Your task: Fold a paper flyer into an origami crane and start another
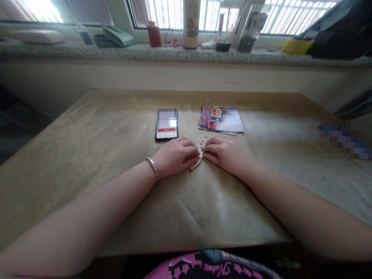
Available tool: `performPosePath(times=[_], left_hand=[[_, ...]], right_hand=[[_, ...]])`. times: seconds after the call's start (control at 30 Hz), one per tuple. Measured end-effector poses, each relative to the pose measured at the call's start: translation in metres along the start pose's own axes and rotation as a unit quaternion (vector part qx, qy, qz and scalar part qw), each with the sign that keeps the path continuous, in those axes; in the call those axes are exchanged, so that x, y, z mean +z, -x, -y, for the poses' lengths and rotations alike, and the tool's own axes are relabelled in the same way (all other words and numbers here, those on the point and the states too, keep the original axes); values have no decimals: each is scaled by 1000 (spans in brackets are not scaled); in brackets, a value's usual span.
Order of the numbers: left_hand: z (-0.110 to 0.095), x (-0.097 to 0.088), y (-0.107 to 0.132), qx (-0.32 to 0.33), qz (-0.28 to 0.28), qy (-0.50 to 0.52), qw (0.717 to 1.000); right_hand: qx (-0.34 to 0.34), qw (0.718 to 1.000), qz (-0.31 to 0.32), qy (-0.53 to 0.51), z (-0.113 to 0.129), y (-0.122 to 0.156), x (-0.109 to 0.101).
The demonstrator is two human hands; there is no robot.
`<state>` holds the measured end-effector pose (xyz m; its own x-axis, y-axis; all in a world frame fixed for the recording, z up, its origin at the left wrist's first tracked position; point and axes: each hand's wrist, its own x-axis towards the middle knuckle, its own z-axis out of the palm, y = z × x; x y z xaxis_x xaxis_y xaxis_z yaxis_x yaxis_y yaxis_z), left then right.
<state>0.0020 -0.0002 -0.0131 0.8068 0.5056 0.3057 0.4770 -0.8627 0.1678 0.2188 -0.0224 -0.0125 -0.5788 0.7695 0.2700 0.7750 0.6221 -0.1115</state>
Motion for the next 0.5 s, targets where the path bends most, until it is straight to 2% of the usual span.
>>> performPosePath(times=[0.27, 0.5], left_hand=[[-1, -1, 3, -8, 5, 32, 999], [1, 1, 4, 0, 14, 36, 999]], right_hand=[[-3, 997, -50, -54, -10, -2, 5], [-9, 996, -48, -70, -10, -5, 7]])
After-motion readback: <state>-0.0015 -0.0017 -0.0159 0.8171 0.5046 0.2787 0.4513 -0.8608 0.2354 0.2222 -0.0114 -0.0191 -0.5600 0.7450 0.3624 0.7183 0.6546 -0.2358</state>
